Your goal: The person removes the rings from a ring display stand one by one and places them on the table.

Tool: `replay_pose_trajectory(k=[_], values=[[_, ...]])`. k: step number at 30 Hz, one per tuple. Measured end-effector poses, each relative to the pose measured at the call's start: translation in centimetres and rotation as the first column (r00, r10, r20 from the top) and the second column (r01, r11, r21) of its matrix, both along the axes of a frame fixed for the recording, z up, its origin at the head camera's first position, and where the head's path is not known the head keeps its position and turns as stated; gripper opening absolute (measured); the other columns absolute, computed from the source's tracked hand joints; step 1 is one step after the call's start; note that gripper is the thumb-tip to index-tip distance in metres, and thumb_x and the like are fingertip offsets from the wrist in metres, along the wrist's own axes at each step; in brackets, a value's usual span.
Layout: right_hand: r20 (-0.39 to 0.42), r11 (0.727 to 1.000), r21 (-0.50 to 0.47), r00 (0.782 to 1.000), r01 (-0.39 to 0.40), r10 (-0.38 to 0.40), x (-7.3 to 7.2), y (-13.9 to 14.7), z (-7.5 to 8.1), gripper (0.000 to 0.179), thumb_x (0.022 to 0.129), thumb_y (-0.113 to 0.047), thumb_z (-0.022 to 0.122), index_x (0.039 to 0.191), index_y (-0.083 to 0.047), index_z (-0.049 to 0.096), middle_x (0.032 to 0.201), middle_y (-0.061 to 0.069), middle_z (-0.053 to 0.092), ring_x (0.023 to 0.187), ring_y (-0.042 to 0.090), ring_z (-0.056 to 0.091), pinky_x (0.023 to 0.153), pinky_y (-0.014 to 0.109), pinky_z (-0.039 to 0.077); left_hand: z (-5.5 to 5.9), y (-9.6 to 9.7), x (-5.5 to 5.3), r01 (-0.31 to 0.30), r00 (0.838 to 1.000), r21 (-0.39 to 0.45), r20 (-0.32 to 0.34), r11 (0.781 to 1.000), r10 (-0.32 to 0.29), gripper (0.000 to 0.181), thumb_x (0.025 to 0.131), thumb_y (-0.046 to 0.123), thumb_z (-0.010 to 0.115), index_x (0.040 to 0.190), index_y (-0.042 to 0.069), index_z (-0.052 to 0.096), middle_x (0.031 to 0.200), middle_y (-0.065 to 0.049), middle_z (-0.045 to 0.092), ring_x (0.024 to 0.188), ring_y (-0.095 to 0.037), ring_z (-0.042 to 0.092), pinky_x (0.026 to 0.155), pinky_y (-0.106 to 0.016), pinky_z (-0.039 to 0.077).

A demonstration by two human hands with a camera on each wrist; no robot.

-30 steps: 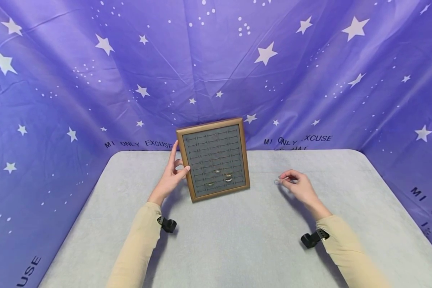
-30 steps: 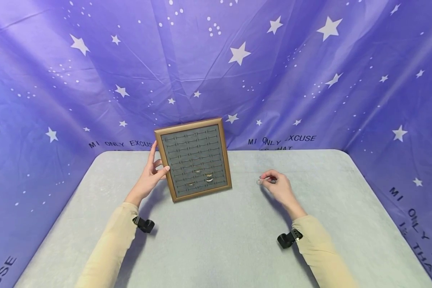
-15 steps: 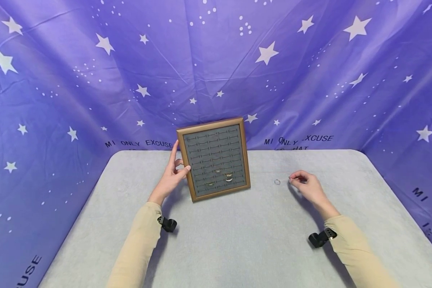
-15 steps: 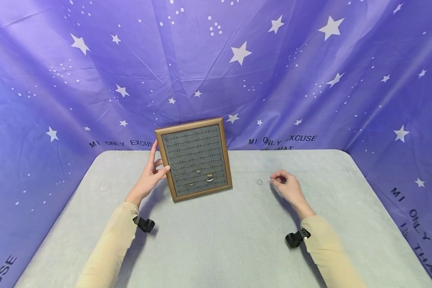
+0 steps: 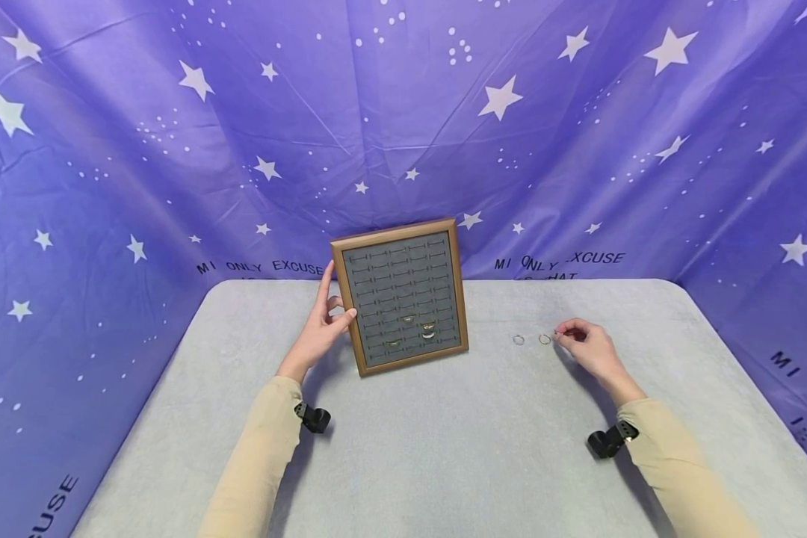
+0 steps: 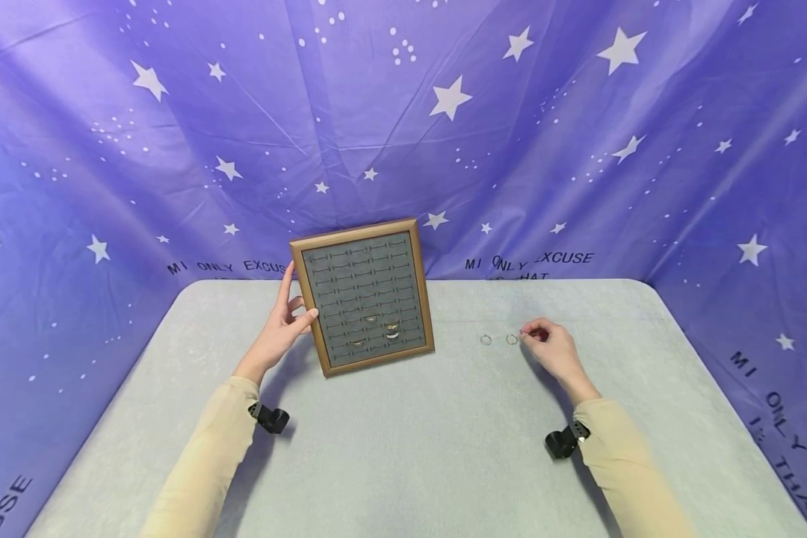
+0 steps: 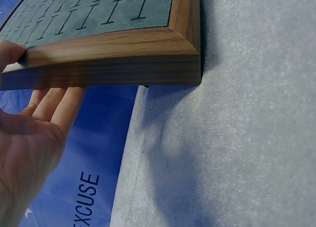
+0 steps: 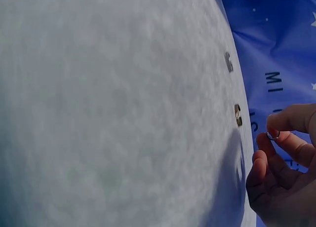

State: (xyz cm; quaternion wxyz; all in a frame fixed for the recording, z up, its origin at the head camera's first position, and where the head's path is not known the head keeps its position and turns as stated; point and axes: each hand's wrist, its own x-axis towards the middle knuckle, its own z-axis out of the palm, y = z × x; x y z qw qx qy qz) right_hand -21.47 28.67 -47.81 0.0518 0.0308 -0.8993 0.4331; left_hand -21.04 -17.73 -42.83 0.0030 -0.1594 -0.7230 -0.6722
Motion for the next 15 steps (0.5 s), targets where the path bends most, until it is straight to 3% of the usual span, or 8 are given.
replay_pose_trajectory(k=[8, 15], values=[[-0.055, 0.995, 0.1, 0.998, 0.008, -0.002, -0.3, 1.4, -0.4, 0.013, 0.088, -0.005, 0.064, 0.093, 0.006, 0.065, 0.084, 0.013, 0.064, 0.072, 0.011, 0.051, 0.061, 0.02, 0.04, 0.1, 0.1, 0.0, -0.005, 1.0, -0.002, -0.006, 1.0, 0.005, 0.089, 0.095, -0.005, 0.054, 0.156, 0.023, -0.003, 0.098, -0.015, 0.054, 0.075, -0.019, 0.057, 0.063, -0.023, 0.05], [-0.043, 0.99, 0.141, 0.999, -0.019, 0.025, -0.6, 2.1, -0.4, 0.013, 0.088, -0.004, 0.063, 0.095, 0.007, 0.064, 0.085, 0.015, 0.064, 0.074, 0.017, 0.052, 0.061, 0.022, 0.041, 0.1, 0.1, 0.0, -0.001, 1.0, 0.01, 0.002, 1.0, 0.001, 0.09, 0.095, -0.005, 0.055, 0.157, 0.027, -0.002, 0.099, -0.016, 0.054, 0.076, -0.022, 0.057, 0.063, -0.022, 0.05]])
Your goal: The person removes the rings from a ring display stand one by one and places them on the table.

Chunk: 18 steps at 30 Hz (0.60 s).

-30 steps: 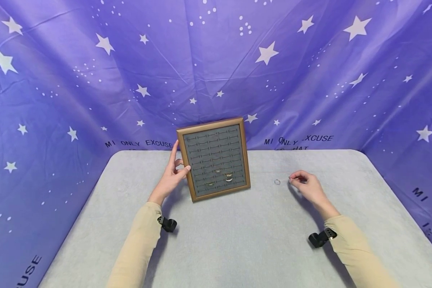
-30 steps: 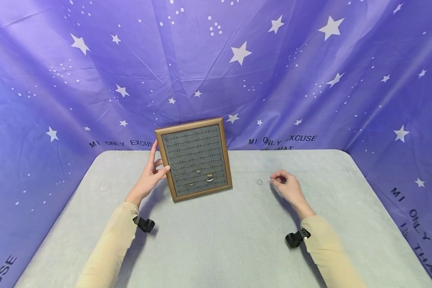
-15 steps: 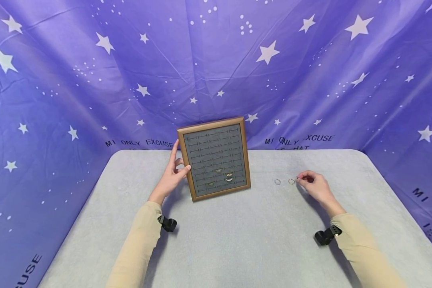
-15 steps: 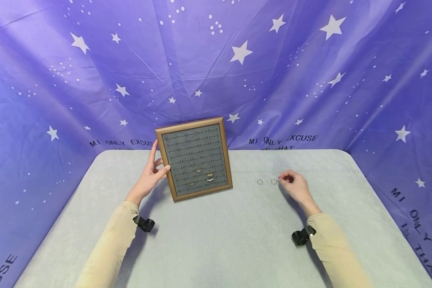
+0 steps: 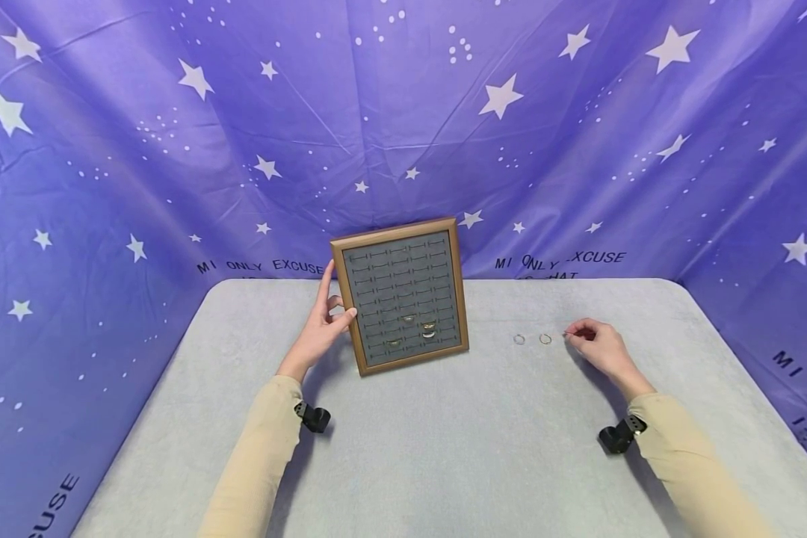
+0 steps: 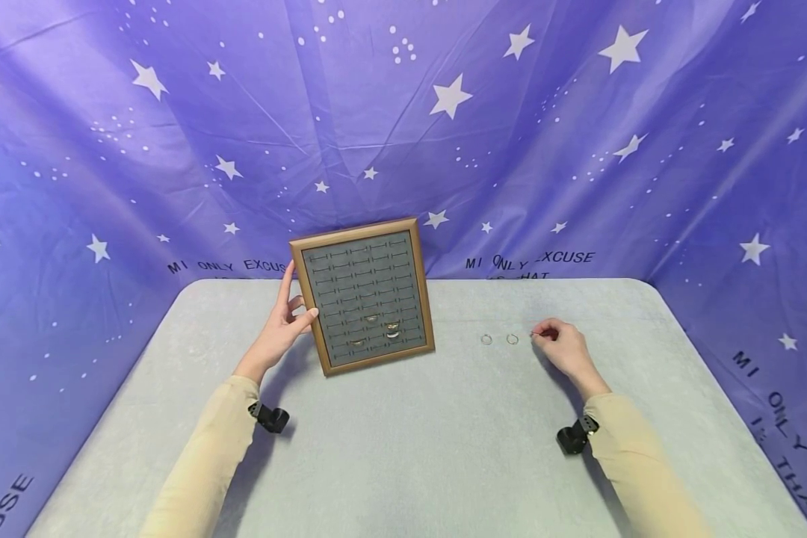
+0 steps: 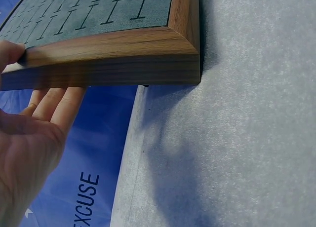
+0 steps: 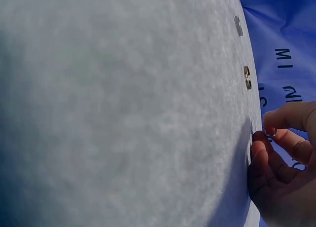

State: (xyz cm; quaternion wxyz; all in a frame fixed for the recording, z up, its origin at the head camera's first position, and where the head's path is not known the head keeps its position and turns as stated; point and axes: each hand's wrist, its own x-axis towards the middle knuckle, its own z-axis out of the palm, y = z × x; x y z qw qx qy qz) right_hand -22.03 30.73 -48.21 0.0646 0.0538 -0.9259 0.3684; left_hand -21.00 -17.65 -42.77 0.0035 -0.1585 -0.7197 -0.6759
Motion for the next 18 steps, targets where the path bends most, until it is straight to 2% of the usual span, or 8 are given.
replay_pose_trajectory(k=[2, 11, 18], values=[[0.007, 1.0, 0.008, 1.0, 0.002, -0.002, -0.07, 0.05, 0.0, 0.012, 0.088, -0.004, 0.062, 0.095, 0.006, 0.064, 0.085, 0.014, 0.063, 0.074, 0.017, 0.051, 0.06, 0.023, 0.041, -0.01, -0.03, 0.0, 0.001, 1.0, -0.001, -0.003, 1.0, -0.001, 0.089, 0.095, -0.005, 0.055, 0.157, 0.025, -0.003, 0.099, -0.016, 0.054, 0.075, -0.022, 0.057, 0.063, -0.022, 0.05], [0.031, 0.999, 0.043, 1.0, -0.001, -0.001, -0.13, 0.03, 0.1, 0.011, 0.087, -0.004, 0.064, 0.094, 0.005, 0.065, 0.082, 0.012, 0.063, 0.073, 0.018, 0.051, 0.06, 0.027, 0.041, 0.08, -0.03, 0.08, 0.0, 1.0, -0.008, 0.01, 1.0, 0.0, 0.091, 0.095, -0.004, 0.055, 0.156, 0.033, -0.002, 0.101, -0.015, 0.054, 0.077, -0.02, 0.057, 0.064, -0.025, 0.051], [0.019, 0.997, 0.07, 1.0, -0.025, 0.024, -0.05, 0.16, -0.03, 0.009, 0.083, 0.004, 0.059, 0.089, 0.005, 0.066, 0.08, 0.013, 0.063, 0.071, 0.019, 0.052, 0.062, 0.032, 0.041, 0.21, 0.01, 0.13, -0.003, 1.0, -0.018, 0.013, 1.0, 0.003, 0.09, 0.095, -0.004, 0.054, 0.156, 0.027, -0.003, 0.102, -0.015, 0.053, 0.078, -0.019, 0.058, 0.068, -0.032, 0.053]])
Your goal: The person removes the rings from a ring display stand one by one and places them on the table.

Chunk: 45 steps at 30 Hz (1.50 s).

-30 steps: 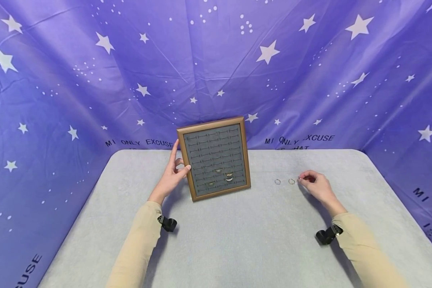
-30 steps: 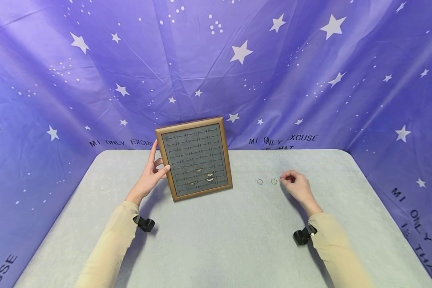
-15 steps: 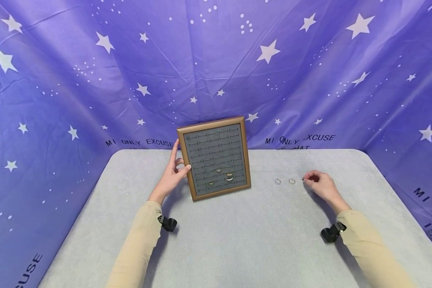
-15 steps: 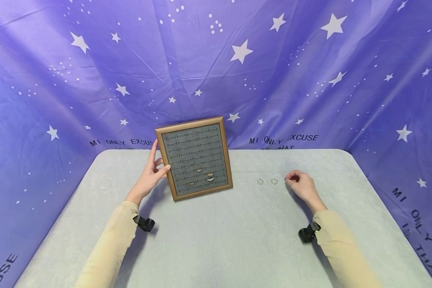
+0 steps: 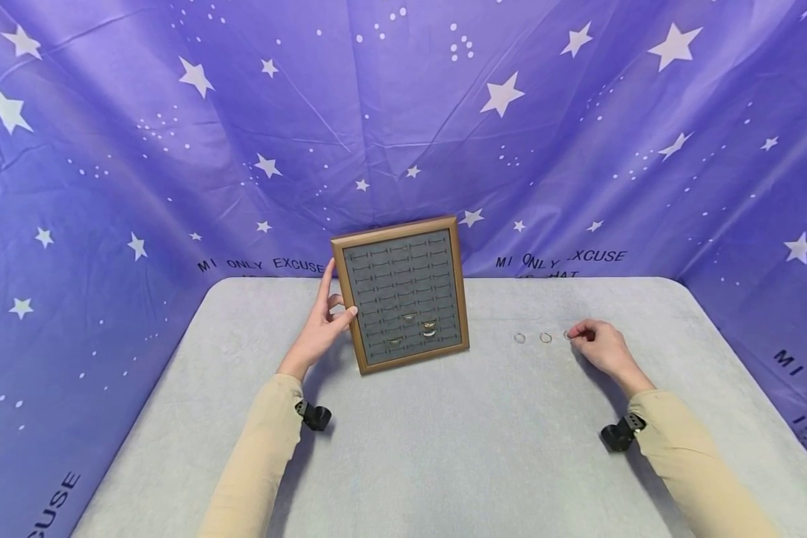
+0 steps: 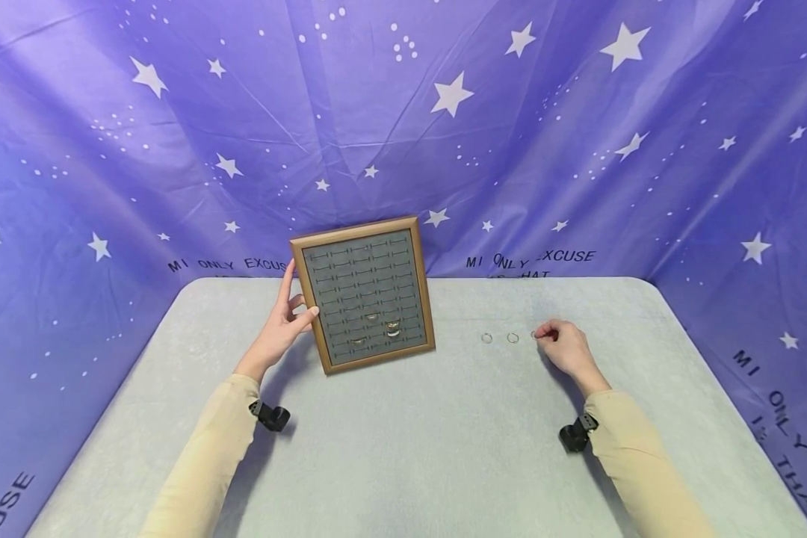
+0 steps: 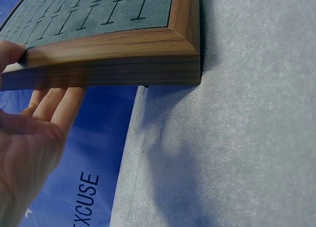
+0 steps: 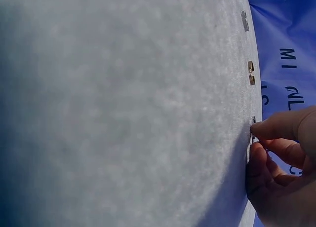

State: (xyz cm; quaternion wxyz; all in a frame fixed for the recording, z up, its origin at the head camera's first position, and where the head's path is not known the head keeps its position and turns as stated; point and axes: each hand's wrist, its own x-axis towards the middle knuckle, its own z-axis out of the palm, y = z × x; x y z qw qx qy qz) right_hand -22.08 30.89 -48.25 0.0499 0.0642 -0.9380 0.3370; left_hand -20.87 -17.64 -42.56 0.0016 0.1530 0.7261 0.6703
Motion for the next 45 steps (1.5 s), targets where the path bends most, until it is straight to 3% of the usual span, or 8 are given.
replay_pose_trajectory(k=[8, 18, 31, 38, 45], values=[[-0.015, 0.999, 0.032, 1.0, -0.013, 0.014, 0.1, 0.1, 0.0, 0.009, 0.081, 0.006, 0.059, 0.087, 0.004, 0.066, 0.079, 0.013, 0.062, 0.07, 0.019, 0.051, 0.061, 0.033, 0.041, 0.1, 0.0, 0.0, 0.004, 1.0, 0.0, -0.003, 1.0, -0.004, 0.089, 0.095, -0.005, 0.054, 0.156, 0.027, -0.003, 0.102, -0.018, 0.055, 0.081, -0.018, 0.057, 0.065, -0.024, 0.05], [-0.011, 1.0, -0.027, 1.0, 0.007, -0.008, 0.5, -0.3, 0.6, 0.011, 0.084, 0.001, 0.063, 0.094, 0.005, 0.066, 0.083, 0.014, 0.065, 0.07, 0.015, 0.054, 0.056, 0.024, 0.044, 0.0, -0.1, -0.3, 0.014, 0.999, -0.008, -0.035, 1.0, -0.014, 0.089, 0.096, -0.003, 0.054, 0.156, 0.026, -0.004, 0.102, -0.017, 0.055, 0.079, -0.016, 0.057, 0.063, -0.023, 0.05], [-0.03, 0.995, -0.088, 0.998, -0.053, 0.051, 1.1, -5.0, 1.7, 0.012, 0.086, -0.002, 0.067, 0.096, 0.005, 0.065, 0.091, 0.017, 0.065, 0.08, 0.026, 0.061, 0.062, 0.023, 0.047, 0.0, -0.1, -0.2, 0.009, 1.0, 0.011, -0.016, 1.0, -0.009, 0.089, 0.095, -0.005, 0.054, 0.156, 0.026, -0.003, 0.102, -0.018, 0.055, 0.077, -0.021, 0.058, 0.063, -0.023, 0.051], [-0.015, 0.981, -0.163, 0.995, -0.105, 0.103, 1.3, -7.7, 2.3, 0.012, 0.086, -0.001, 0.067, 0.097, 0.004, 0.065, 0.091, 0.017, 0.065, 0.075, 0.023, 0.06, 0.054, 0.024, 0.049, 0.1, 0.0, -0.1, -0.002, 1.0, 0.008, -0.006, 1.0, 0.002, 0.09, 0.095, -0.006, 0.054, 0.157, 0.027, -0.002, 0.104, -0.018, 0.055, 0.08, -0.026, 0.059, 0.066, -0.027, 0.053], [-0.046, 0.972, -0.178, 0.988, -0.152, 0.146, 1.3, -9.9, 2.6, 0.011, 0.086, 0.002, 0.065, 0.098, 0.003, 0.067, 0.096, 0.015, 0.066, 0.079, 0.024, 0.061, 0.065, 0.029, 0.049, 0.1, 0.0, 0.0, -0.009, 1.0, 0.006, 0.0, 1.0, 0.009, 0.09, 0.095, -0.006, 0.054, 0.156, 0.028, -0.002, 0.107, -0.019, 0.054, 0.084, -0.021, 0.06, 0.069, -0.028, 0.055]])
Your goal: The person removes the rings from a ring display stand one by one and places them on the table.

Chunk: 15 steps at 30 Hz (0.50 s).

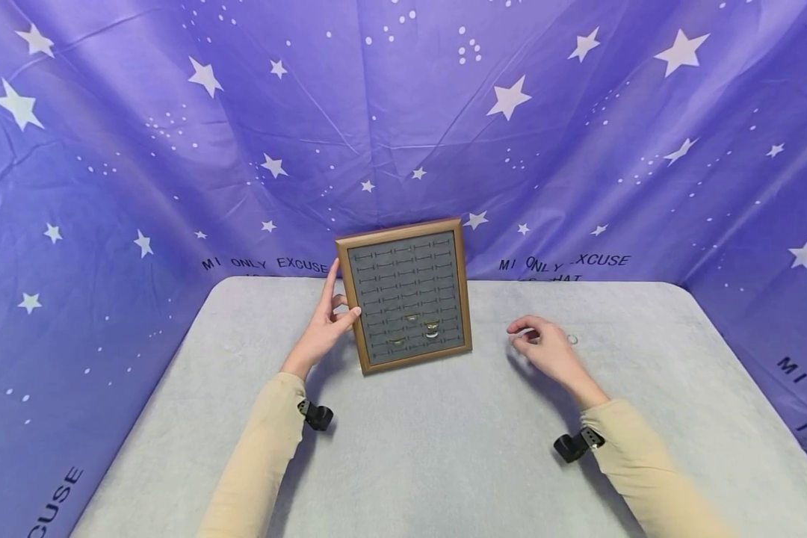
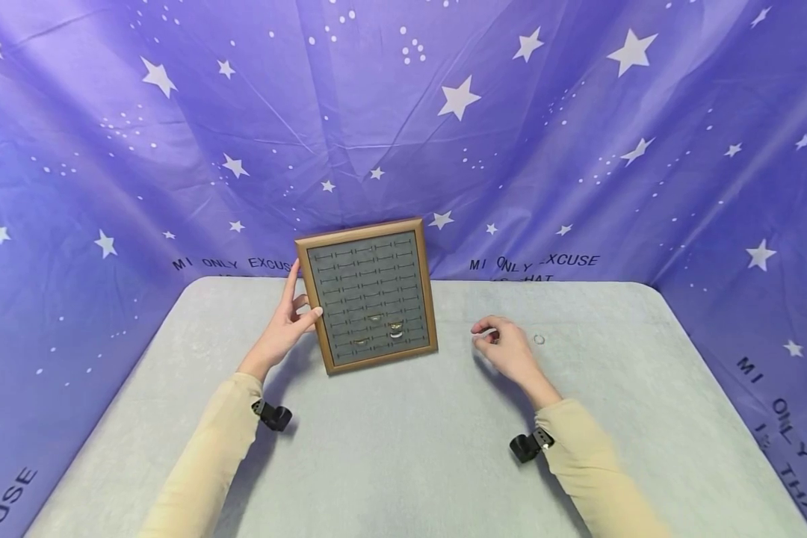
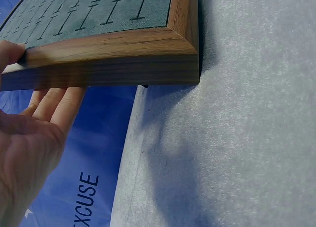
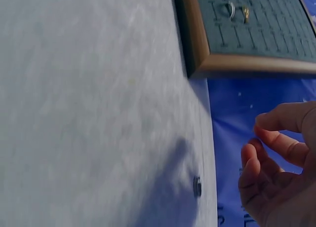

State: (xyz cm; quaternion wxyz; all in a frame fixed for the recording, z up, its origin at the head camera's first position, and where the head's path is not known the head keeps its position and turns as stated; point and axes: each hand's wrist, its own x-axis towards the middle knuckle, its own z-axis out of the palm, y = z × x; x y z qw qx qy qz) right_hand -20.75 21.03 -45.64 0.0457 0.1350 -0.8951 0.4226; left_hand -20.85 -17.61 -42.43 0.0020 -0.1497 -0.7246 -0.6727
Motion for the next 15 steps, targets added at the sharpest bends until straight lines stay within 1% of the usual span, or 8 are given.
replay_pose_trajectory(k=[4, 6, 11, 15], values=[[0.012, 0.999, -0.039, 1.0, -0.002, 0.003, -0.1, -1.2, 0.1, 0.012, 0.086, 0.002, 0.066, 0.098, 0.003, 0.067, 0.094, 0.015, 0.066, 0.078, 0.023, 0.06, 0.064, 0.027, 0.049, -0.1, 0.0, 0.0, 0.002, 1.0, 0.011, 0.002, 1.0, -0.002, 0.091, 0.095, -0.006, 0.054, 0.156, 0.032, -0.001, 0.106, -0.019, 0.055, 0.084, -0.022, 0.06, 0.07, -0.028, 0.055], [0.021, 0.998, -0.059, 1.0, -0.002, 0.003, -0.1, -1.8, 0.2, 0.013, 0.086, 0.003, 0.066, 0.099, 0.003, 0.067, 0.093, 0.014, 0.066, 0.077, 0.022, 0.06, 0.064, 0.026, 0.049, -0.1, 0.0, 0.0, 0.003, 1.0, 0.015, 0.003, 1.0, -0.003, 0.091, 0.095, -0.006, 0.054, 0.156, 0.033, 0.0, 0.105, -0.019, 0.055, 0.083, -0.023, 0.06, 0.07, -0.028, 0.055], [0.013, 0.995, -0.099, 1.0, -0.011, 0.012, -0.1, -3.1, 0.4, 0.015, 0.086, 0.002, 0.067, 0.1, 0.003, 0.066, 0.094, 0.015, 0.066, 0.079, 0.022, 0.06, 0.069, 0.028, 0.051, -0.2, -0.1, -0.1, 0.008, 1.0, 0.025, 0.007, 1.0, -0.008, 0.091, 0.095, -0.006, 0.054, 0.156, 0.033, 0.0, 0.103, -0.018, 0.055, 0.081, -0.024, 0.061, 0.071, -0.029, 0.055], [0.008, 0.989, -0.143, 1.0, -0.023, 0.025, -0.2, -4.2, 0.6, 0.016, 0.085, 0.003, 0.067, 0.101, 0.004, 0.066, 0.094, 0.015, 0.065, 0.077, 0.021, 0.059, 0.067, 0.026, 0.051, -0.2, -0.1, -0.1, 0.011, 1.0, 0.029, 0.005, 1.0, -0.012, 0.091, 0.094, -0.006, 0.054, 0.156, 0.032, 0.0, 0.102, -0.018, 0.055, 0.082, -0.024, 0.061, 0.072, -0.03, 0.056]])
